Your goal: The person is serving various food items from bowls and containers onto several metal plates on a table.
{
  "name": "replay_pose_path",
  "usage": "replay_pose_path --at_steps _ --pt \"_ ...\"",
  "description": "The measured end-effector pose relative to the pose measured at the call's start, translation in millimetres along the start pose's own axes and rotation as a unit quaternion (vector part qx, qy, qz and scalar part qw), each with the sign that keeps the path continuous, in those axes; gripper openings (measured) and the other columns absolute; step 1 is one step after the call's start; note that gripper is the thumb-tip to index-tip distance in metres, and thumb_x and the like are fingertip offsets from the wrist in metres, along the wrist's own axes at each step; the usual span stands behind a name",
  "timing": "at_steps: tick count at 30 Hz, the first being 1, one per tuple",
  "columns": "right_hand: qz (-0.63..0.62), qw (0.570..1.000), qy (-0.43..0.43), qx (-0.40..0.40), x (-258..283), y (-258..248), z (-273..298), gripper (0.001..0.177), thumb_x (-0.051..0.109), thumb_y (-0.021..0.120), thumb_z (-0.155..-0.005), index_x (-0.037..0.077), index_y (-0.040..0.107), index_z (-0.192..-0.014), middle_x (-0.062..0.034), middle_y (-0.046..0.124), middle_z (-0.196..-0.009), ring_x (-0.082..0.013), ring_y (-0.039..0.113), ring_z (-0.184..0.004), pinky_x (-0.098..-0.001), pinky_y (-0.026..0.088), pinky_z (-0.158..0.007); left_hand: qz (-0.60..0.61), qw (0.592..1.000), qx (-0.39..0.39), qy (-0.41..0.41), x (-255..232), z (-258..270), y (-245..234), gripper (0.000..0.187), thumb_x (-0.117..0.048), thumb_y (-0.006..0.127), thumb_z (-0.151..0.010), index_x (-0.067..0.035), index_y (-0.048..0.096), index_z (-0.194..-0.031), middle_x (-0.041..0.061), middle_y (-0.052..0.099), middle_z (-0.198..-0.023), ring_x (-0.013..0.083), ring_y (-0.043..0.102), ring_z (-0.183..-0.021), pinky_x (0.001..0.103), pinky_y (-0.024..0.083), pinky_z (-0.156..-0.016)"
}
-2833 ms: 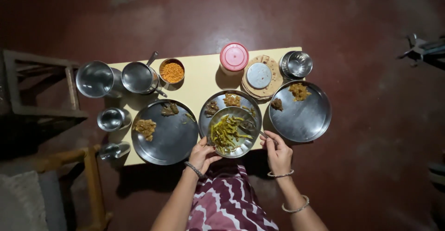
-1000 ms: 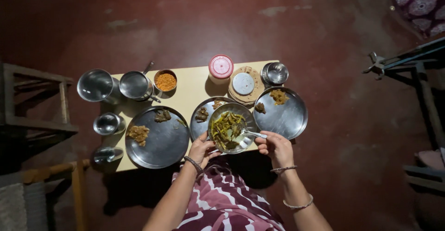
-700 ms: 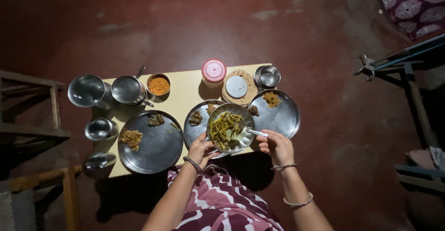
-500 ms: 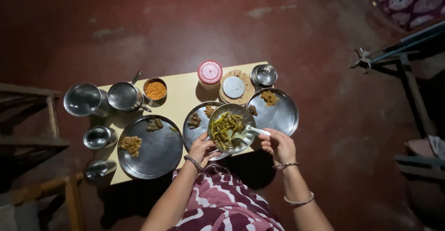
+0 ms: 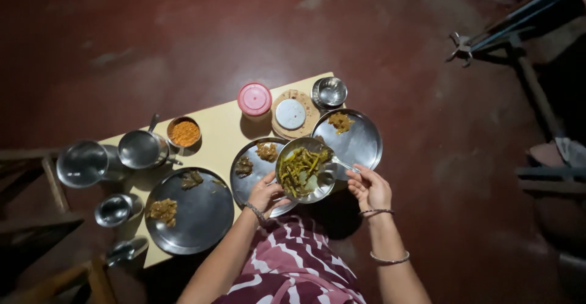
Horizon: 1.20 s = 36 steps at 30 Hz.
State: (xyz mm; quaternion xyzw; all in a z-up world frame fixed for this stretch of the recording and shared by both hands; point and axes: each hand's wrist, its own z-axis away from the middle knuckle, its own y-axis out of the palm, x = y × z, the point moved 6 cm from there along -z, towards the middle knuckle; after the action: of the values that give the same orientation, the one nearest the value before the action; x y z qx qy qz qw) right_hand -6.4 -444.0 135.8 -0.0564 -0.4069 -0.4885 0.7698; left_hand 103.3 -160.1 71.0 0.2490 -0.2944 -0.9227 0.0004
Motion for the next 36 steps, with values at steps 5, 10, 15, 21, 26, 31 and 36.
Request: replay_pose_path --at_steps 5,10,15,21,26,31,36 --pt "-0.018 0.999 -0.01 -0.031 26 -27 -35 0.032 0.009 0.054 -0.097 -0.012 0.066 -0.119 -0.0223 0.074 -0.091 -0.0203 0.07 -0.066 -0.0286 0.059 -0.06 -0.031 0.999 -0.02 -0.019 2 -21 17 0.059 -0.007 0.064 -0.086 -0.019 0.058 -0.143 0.006 0.075 -0.108 0.0191 0.073 -0.091 0.038 0.063 -0.074" --pt "-0.011 0.996 -0.021 -0.088 52 -66 -84 0.032 0.01 0.055 -0.095 -0.011 0.066 -0.117 -0.0239 0.075 -0.09 -0.0213 0.07 -0.063 -0.0299 0.06 -0.059 -0.036 0.999 -0.022 -0.022 10 -40 34 0.064 -0.006 0.062 -0.082 -0.02 0.058 -0.144 0.005 0.076 -0.109 0.0191 0.075 -0.092 0.04 0.064 -0.078" --pt "0.017 0.99 -0.063 -0.127 58 -110 -147 0.029 0.01 0.057 -0.097 -0.01 0.066 -0.115 -0.0243 0.075 -0.091 -0.0205 0.069 -0.062 -0.0274 0.058 -0.056 -0.01 0.999 -0.044 -0.024 17 -53 34 0.06 -0.008 0.064 -0.084 -0.018 0.058 -0.143 0.007 0.076 -0.109 0.0203 0.075 -0.09 0.042 0.063 -0.079" --pt "0.088 0.982 -0.072 -0.15 37 -128 -203 0.029 0.009 0.053 -0.099 -0.007 0.066 -0.119 -0.0205 0.076 -0.093 -0.0199 0.073 -0.066 -0.028 0.061 -0.058 0.016 0.997 -0.079 0.007 10 -45 51 0.053 -0.005 0.064 -0.088 -0.014 0.06 -0.14 0.01 0.075 -0.112 0.0207 0.074 -0.089 0.04 0.063 -0.076" --pt "0.098 0.98 -0.081 -0.15 2 -145 -257 0.028 0.007 0.056 -0.102 -0.008 0.065 -0.123 -0.0232 0.074 -0.098 -0.0212 0.071 -0.069 -0.0291 0.06 -0.06 0.033 0.998 -0.061 0.003 19 -45 52 0.055 -0.002 0.059 -0.085 -0.015 0.059 -0.139 0.007 0.074 -0.114 0.0182 0.074 -0.092 0.039 0.066 -0.074" --pt "0.16 0.97 -0.119 -0.135 -15 -151 -280 0.032 0.005 0.052 -0.103 -0.009 0.062 -0.13 -0.0246 0.073 -0.107 -0.0234 0.073 -0.079 -0.0288 0.061 -0.066 0.061 0.996 -0.058 0.014 26 -42 55 0.054 -0.001 0.061 -0.086 -0.012 0.058 -0.139 0.008 0.074 -0.114 0.0206 0.074 -0.092 0.04 0.065 -0.073" --pt "0.242 0.946 -0.179 -0.119 -28 -165 -300 0.036 0.005 0.056 -0.101 -0.009 0.062 -0.133 -0.0222 0.073 -0.116 -0.0235 0.075 -0.092 -0.0286 0.062 -0.074 0.055 0.997 -0.051 0.025 26 -39 63 0.054 -0.002 0.062 -0.088 -0.01 0.058 -0.141 0.011 0.074 -0.115 0.0218 0.074 -0.09 0.039 0.063 -0.071"
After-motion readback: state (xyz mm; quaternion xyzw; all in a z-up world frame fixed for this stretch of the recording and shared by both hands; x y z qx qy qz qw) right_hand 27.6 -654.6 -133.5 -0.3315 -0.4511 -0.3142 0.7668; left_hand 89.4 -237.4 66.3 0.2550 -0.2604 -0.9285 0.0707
